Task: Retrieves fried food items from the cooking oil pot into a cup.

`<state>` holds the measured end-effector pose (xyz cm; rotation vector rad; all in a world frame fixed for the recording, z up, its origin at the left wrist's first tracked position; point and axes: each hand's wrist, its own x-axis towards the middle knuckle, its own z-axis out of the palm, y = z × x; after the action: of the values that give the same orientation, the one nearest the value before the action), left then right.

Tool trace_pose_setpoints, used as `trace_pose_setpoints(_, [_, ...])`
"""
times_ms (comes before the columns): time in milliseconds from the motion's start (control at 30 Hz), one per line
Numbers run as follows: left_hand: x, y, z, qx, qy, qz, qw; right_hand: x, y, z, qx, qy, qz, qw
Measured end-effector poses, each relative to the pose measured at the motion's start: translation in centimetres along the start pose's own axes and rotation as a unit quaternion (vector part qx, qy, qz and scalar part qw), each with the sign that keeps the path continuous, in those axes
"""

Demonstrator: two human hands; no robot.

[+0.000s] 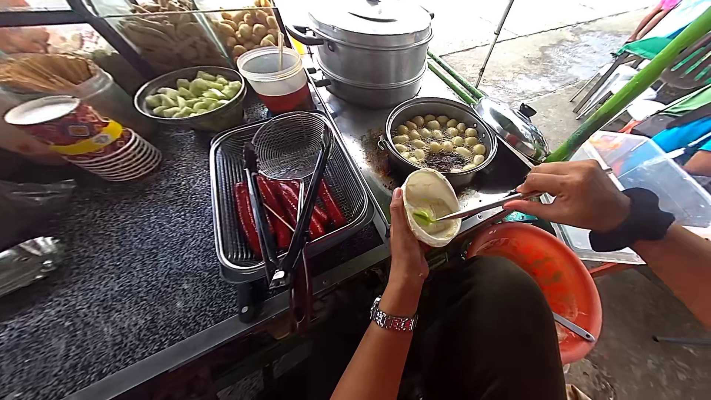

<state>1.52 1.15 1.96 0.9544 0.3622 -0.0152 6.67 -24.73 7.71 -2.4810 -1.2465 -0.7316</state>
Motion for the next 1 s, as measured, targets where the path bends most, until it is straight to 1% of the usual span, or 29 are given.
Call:
trace_pose_setpoints(67, [-0.1,0.1,0.1,0.003,-0.007,0.002,1.0,-0.4,-0.4,0.1,-0.021,-0.011,-0.036,0.999])
trace_pose_setpoints(133, [-0.1,0.0,0.1,0.007,-0.002,0.01,1.0,-0.6,-1.1,0.2,0.001,-0.019,-0.026,0.999])
trace_pose_setpoints(200, [0.0,-0.4,0.0,0.021,0.005,0.031,0.999,-1.0,-1.8,0.4,0.074,-0.036,0.039,0.996])
trace_pose_setpoints(233, [0.1,-0.6,-0.1,0.03,0.006,0.046,0.998,-1.2,-2.0,0.4,0.136,-0.052,0.093,0.985])
trace_pose_setpoints(267, [0.2,-0.9,-0.2,0.04,0.005,0.059,0.997,-1.2,-2.2,0.4,0.215,-0.068,0.157,0.961])
trace_pose_setpoints(300, [0.2,-1.0,-0.2,0.047,0.003,0.066,0.997,-1.1,-2.4,0.2,0.301,-0.086,0.23,0.922])
trace_pose_setpoints(367, [0.3,-1.2,-0.2,0.046,0.001,0.059,0.997,-0.7,-2.4,-0.3,0.437,-0.109,0.374,0.811])
trace_pose_setpoints(400, [0.3,-1.2,-0.1,0.039,0.003,0.05,0.998,-0.4,-2.1,-0.4,0.472,-0.109,0.424,0.765])
trace_pose_setpoints(433, [0.3,-1.3,-0.1,0.032,0.008,0.041,0.999,-0.3,-1.6,-0.4,0.484,-0.106,0.461,0.736])
trace_pose_setpoints(467, [0.2,-1.4,0.0,0.029,0.01,0.031,0.999,-0.1,-1.0,-0.2,0.471,-0.098,0.49,0.727])
trace_pose_setpoints(500, [0.1,-1.5,0.0,0.03,0.01,0.024,0.999,0.1,-0.1,0.3,0.433,-0.084,0.51,0.738])
trace_pose_setpoints(533, [0.0,-1.6,0.1,0.034,0.009,0.019,0.999,0.4,0.9,0.8,0.356,-0.081,0.516,0.775])
trace_pose_setpoints(567, [-0.1,-1.7,0.2,0.034,0.008,0.016,0.999,0.6,1.9,1.4,0.246,-0.082,0.498,0.827])
trace_pose_setpoints(633, [-0.1,-1.8,0.2,0.03,0.01,0.014,0.999,0.7,2.8,2.5,0.06,-0.084,0.41,0.906])
trace_pose_setpoints(700, [-0.1,-1.7,0.1,0.03,0.012,0.014,0.999,0.1,3.1,3.8,-0.091,-0.047,0.259,0.96])
trace_pose_setpoints(733, [0.0,-1.6,0.0,0.029,0.012,0.014,0.999,0.0,3.4,4.3,-0.144,-0.026,0.186,0.972])
trace_pose_setpoints(800, [0.1,-1.5,-0.2,0.026,0.012,0.014,1.0,0.0,3.7,4.9,-0.207,-0.003,0.089,0.974])
trace_pose_setpoints(867, [0.1,-1.4,-0.2,0.024,0.012,0.011,1.0,0.1,3.7,5.0,-0.237,0.004,0.051,0.97])
trace_pose_setpoints(1000, [0.1,-1.5,-0.1,0.019,0.017,0.007,1.0,0.2,3.5,4.9,-0.256,0.004,0.035,0.966])
